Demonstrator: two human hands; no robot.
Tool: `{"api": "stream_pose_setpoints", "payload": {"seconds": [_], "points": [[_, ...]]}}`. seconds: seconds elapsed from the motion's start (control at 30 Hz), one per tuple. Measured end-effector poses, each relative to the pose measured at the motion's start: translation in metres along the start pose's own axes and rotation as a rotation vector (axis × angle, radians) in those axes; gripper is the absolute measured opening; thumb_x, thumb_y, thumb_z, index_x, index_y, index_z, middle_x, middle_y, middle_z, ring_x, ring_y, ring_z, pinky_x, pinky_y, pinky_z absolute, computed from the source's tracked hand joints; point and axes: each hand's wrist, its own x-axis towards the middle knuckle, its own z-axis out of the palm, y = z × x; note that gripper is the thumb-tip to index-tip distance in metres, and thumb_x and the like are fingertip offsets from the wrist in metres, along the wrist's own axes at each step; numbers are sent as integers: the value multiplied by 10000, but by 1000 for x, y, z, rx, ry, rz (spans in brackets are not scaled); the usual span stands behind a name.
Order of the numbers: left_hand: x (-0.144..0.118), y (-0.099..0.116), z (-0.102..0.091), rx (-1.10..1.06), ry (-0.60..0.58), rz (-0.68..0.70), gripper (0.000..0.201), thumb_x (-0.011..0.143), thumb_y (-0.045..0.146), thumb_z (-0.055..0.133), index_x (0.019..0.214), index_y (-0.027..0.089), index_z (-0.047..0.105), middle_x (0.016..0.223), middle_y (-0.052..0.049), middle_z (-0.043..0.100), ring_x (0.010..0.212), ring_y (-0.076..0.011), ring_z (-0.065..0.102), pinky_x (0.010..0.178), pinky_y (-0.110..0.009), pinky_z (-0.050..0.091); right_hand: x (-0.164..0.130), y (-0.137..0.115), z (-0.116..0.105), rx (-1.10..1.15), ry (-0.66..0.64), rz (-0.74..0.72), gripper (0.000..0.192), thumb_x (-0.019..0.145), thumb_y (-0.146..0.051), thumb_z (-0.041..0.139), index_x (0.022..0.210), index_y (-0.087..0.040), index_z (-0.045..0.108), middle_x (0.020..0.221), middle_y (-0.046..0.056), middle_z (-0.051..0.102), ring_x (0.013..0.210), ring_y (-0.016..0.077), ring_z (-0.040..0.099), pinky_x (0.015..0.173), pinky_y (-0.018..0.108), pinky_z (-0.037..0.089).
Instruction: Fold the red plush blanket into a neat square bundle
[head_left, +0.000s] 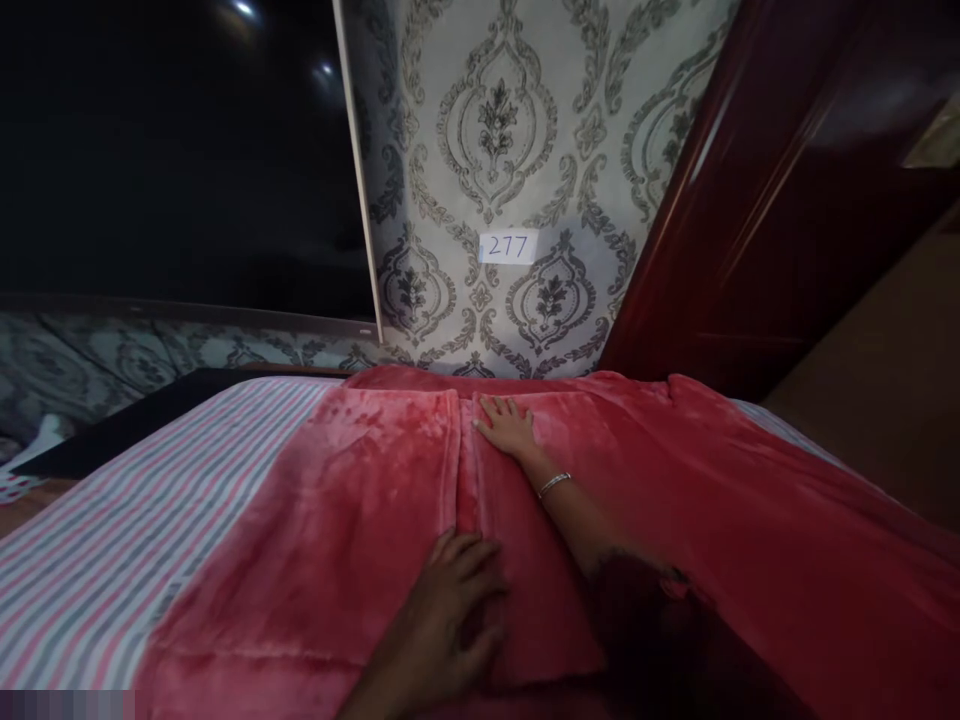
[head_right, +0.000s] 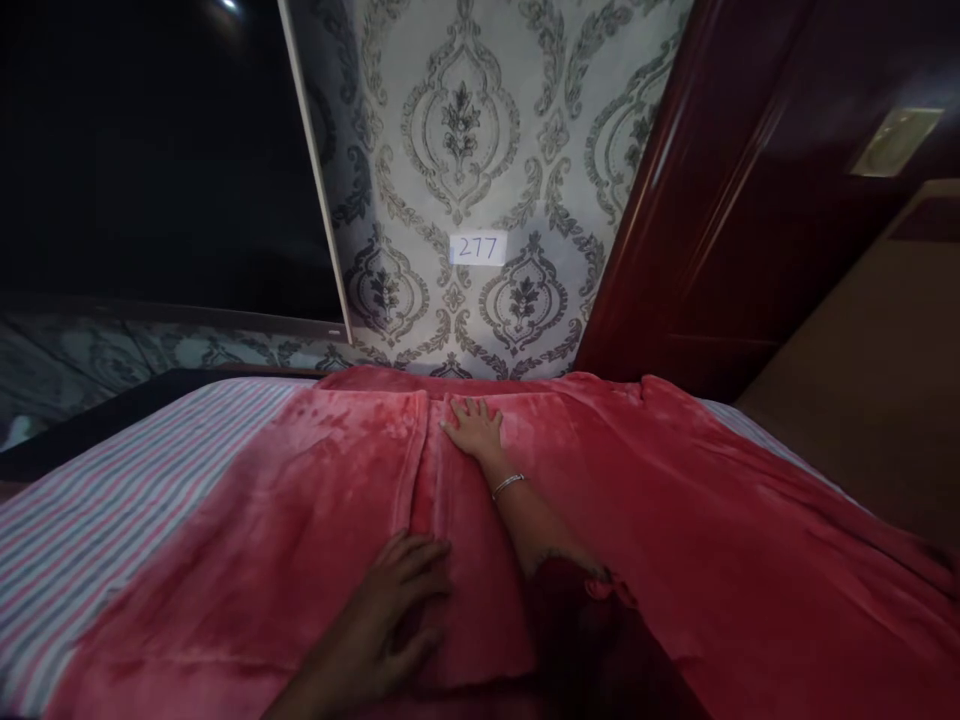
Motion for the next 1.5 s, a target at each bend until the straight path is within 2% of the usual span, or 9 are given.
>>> {"api": "stream_pose_setpoints", "payload": {"seconds": [0.1, 0.23, 0.3, 0.43, 0.6, 0.83, 1.2, 1.4, 1.5], "points": [[1, 0, 0, -8, 3, 20, 354, 874, 289, 642, 1225, 270, 680, 1460, -87, 575, 1382, -290, 483, 1208, -592, 307, -6, 1, -14, 50, -55, -26, 627, 1052, -537, 256, 1621, -277, 224, 1680, 68, 157, 1546, 327, 102, 1200, 645, 111], [3, -3, 1, -17, 2, 48, 334, 896, 315, 631, 1220, 254, 683, 1459, -94, 574, 1361, -277, 499, 1203, -560, 316, -37, 13, -23, 98, -97, -118, 578, 1067, -427, 289, 1609, -229, 282, 1669, 49, 201, 1543, 252, 155, 1247, 472, 151], [3, -5, 2, -18, 6, 64, 335, 906, 334, 628, 1227, 253, 682, 1467, -93, 567, 1362, -278, 495, 1200, -555, 317, -70, 24, -19, 108, -94, -204, 601, 1035, -436, 421, 1594, -233, 333, 1662, 47, 226, 1535, 257, 189, 1248, 430, 173], [4, -7, 5, -25, 9, 84, 349, 928, 354, 605, 1257, 256, 666, 1493, -84, 541, 1386, -279, 465, 1204, -565, 297, -158, 47, 4, 94, -28, -383, 615, 997, -495, 511, 1566, -298, 387, 1659, 51, 239, 1534, 290, 188, 1234, 519, 200], [5, -6, 7, -29, -9, 90, 350, 946, 306, 562, 1281, 248, 645, 1507, -75, 529, 1403, -265, 442, 1220, -567, 261, -225, 59, 33, 110, 120, -338, 550, 1026, -437, 462, 1558, -315, 391, 1654, 31, 257, 1543, 255, 161, 1233, 556, 198], [6, -5, 7, -46, -3, 87, 329, 951, 303, 540, 1251, 223, 650, 1502, -92, 532, 1398, -262, 456, 1224, -560, 254, -234, 65, 40, 331, 248, -344, 461, 1021, -426, 458, 1442, -274, 570, 1523, 80, 490, 1468, 271, 363, 1198, 572, 292], [4, -11, 2, -209, 3, 126, 370, 879, 158, 503, 1179, 264, 692, 1496, -37, 544, 1455, -262, 363, 1169, -564, 348, -283, 60, 26, 439, 251, -421, 433, 984, -453, 573, 1391, -309, 608, 1449, 82, 561, 1380, 282, 477, 1148, 545, 403], [5, -8, -5, -135, -108, 182, 589, 733, 83, 526, 1278, 280, 629, 1593, -27, 418, 1510, -273, 271, 1228, -580, 237, -291, 41, 32, 334, 207, -422, 605, 906, -366, 664, 1480, -303, 482, 1439, 97, 522, 1336, 302, 479, 1109, 544, 435], [5, -9, -5, -119, -142, 181, 581, 740, 102, 539, 1291, 270, 615, 1612, -39, 384, 1519, -282, 253, 1238, -581, 211, -289, 36, 38, 294, 254, -407, 533, 909, -262, 615, 1434, -270, 521, 1378, 100, 568, 1292, 293, 504, 1095, 542, 434]]}}
